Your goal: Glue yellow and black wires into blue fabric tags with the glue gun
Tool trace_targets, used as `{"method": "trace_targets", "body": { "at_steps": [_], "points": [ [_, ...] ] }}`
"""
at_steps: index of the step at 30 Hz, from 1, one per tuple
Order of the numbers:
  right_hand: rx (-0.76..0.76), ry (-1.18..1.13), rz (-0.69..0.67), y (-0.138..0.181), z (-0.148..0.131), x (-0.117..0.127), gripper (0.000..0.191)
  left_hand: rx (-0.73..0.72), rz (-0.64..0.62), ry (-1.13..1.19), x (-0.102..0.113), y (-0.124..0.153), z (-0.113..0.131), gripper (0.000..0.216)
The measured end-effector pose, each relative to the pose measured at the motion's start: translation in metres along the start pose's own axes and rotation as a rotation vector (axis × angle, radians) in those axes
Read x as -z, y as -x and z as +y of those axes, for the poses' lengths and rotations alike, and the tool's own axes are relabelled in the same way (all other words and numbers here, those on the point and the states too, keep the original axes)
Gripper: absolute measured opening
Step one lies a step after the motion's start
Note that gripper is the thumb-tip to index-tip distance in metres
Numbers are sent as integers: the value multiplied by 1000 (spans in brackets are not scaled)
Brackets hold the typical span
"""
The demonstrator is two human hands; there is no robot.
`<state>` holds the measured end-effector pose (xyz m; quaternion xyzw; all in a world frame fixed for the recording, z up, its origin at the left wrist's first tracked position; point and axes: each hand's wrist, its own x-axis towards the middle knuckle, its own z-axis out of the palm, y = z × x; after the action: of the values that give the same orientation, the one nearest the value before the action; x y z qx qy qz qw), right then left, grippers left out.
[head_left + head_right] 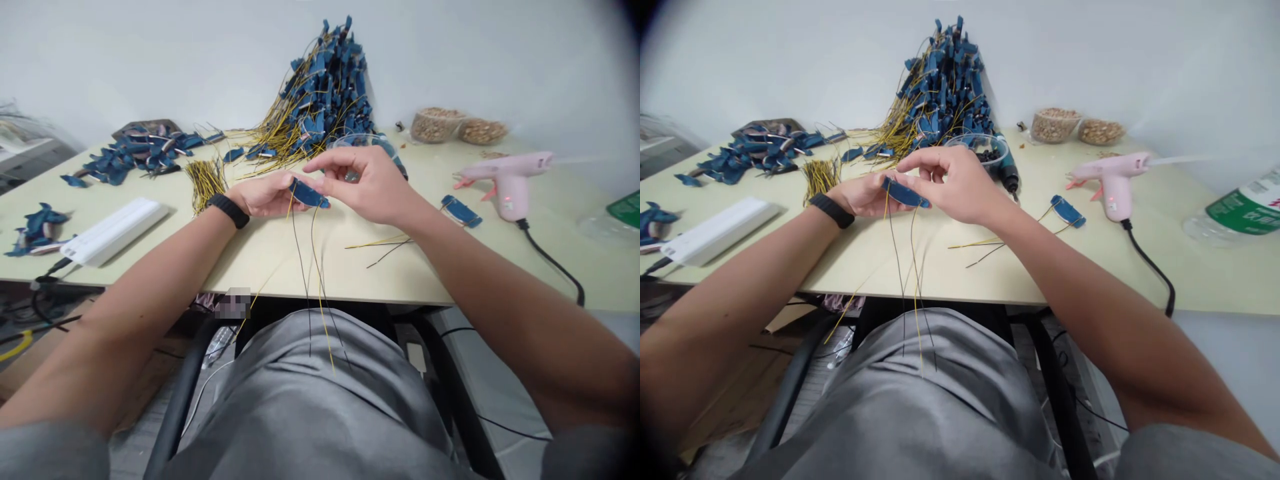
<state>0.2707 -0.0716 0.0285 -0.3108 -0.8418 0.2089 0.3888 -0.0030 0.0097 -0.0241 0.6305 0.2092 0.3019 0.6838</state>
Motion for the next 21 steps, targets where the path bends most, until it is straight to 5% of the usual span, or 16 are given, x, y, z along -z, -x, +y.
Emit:
{"method": "trace_targets", "body": {
  "at_steps": [11,16,21],
  "points": [
    [62,-92,-43,-1,7,-8,31,20,8,-24,-3,3,-3,89],
    [-235,102,-10,-1,-12,8,24,8,-28,-106,0,3,-4,96],
    [-426,259,70,9,-39,59,15,-24,-45,-143,-3,4,-4,94]
  ]
}}
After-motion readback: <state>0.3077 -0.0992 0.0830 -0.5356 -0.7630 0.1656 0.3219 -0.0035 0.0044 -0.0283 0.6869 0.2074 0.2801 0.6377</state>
